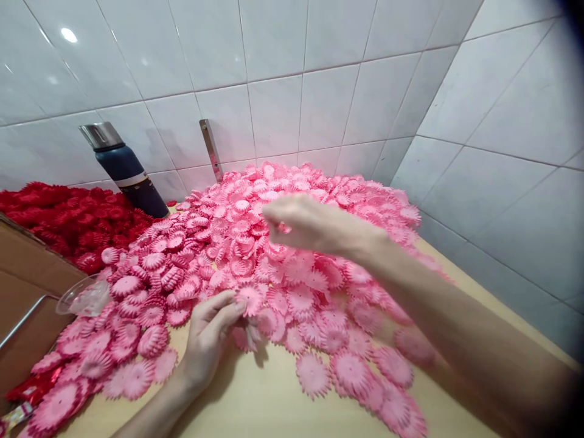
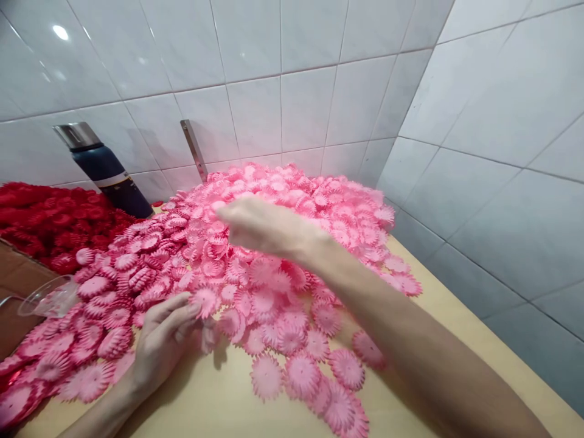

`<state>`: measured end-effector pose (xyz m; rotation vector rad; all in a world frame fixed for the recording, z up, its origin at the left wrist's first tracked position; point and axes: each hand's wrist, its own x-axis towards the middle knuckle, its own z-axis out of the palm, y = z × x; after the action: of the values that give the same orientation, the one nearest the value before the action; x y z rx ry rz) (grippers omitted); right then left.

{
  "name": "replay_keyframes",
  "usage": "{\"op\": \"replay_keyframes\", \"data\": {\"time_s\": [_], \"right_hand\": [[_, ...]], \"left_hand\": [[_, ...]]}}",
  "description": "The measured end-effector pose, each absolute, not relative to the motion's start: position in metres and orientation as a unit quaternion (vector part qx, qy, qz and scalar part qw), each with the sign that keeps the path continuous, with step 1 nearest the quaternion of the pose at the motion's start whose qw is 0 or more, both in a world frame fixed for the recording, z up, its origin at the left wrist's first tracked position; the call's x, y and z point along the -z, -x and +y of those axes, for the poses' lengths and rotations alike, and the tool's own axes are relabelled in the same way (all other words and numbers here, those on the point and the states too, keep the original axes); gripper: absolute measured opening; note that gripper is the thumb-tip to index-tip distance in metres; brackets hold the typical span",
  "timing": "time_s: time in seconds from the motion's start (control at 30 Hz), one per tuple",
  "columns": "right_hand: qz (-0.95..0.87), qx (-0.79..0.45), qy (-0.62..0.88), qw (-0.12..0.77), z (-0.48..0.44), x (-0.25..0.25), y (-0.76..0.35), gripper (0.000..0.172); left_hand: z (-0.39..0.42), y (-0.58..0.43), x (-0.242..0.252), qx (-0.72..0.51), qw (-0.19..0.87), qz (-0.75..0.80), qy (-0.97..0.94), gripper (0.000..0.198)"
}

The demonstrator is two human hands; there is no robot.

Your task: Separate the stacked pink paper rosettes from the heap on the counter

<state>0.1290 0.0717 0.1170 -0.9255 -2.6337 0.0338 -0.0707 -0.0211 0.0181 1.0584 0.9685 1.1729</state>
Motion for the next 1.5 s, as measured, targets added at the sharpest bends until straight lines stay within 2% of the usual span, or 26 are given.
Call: {"op": "replay_keyframes", "data": {"time_s": [0.1,0.2,0.27,0.37,0.5,0.7,0.93,1.13,1.27,1.5], "right_hand": [[-0.882,0.026,0.402,0.245,0.085,-0.126,-0.158,0.016],[-0.873,0.004,0.426,0.239,0.087,-0.13,-0.17,0.007],[-0.883,-0.027,0.408,0.23,0.083,-0.128,-0.164,0.011],[-0.914,-0.134,0.336,0.183,0.073,-0.125,-0.145,0.016],[-0.936,-0.274,0.217,0.051,0.058,-0.121,-0.124,0.017],[-0.945,-0.232,0.23,0.031,0.048,-0.12,-0.115,0.017],[-0.956,-0.17,0.232,0.06,0.052,-0.109,-0.109,0.03],[-0.955,-0.181,0.208,0.106,0.056,-0.102,-0.107,0.007],[-0.957,-0.211,0.183,0.079,0.056,-0.101,-0.107,0.015],[-0.956,-0.225,0.166,0.085,0.057,-0.104,-0.107,0.018]], "left_hand": [[-0.025,0.07,-0.011,-0.496,0.586,0.424,-0.48,0.022],[-0.022,0.07,-0.006,-0.483,0.586,0.431,-0.488,0.018],[-0.019,0.07,-0.007,-0.469,0.581,0.442,-0.496,0.019],[-0.016,0.069,-0.012,-0.456,0.559,0.462,-0.516,0.02],[-0.015,0.066,-0.016,-0.461,0.543,0.465,-0.525,0.023],[-0.014,0.069,-0.013,-0.466,0.464,0.509,-0.555,0.02],[-0.015,0.072,-0.013,-0.49,0.478,0.513,-0.518,0.03],[-0.015,0.071,-0.017,-0.483,0.468,0.517,-0.529,0.036],[-0.015,0.072,-0.015,-0.469,0.472,0.517,-0.538,0.042],[-0.015,0.071,-0.017,-0.462,0.482,0.522,-0.531,0.047]]}}
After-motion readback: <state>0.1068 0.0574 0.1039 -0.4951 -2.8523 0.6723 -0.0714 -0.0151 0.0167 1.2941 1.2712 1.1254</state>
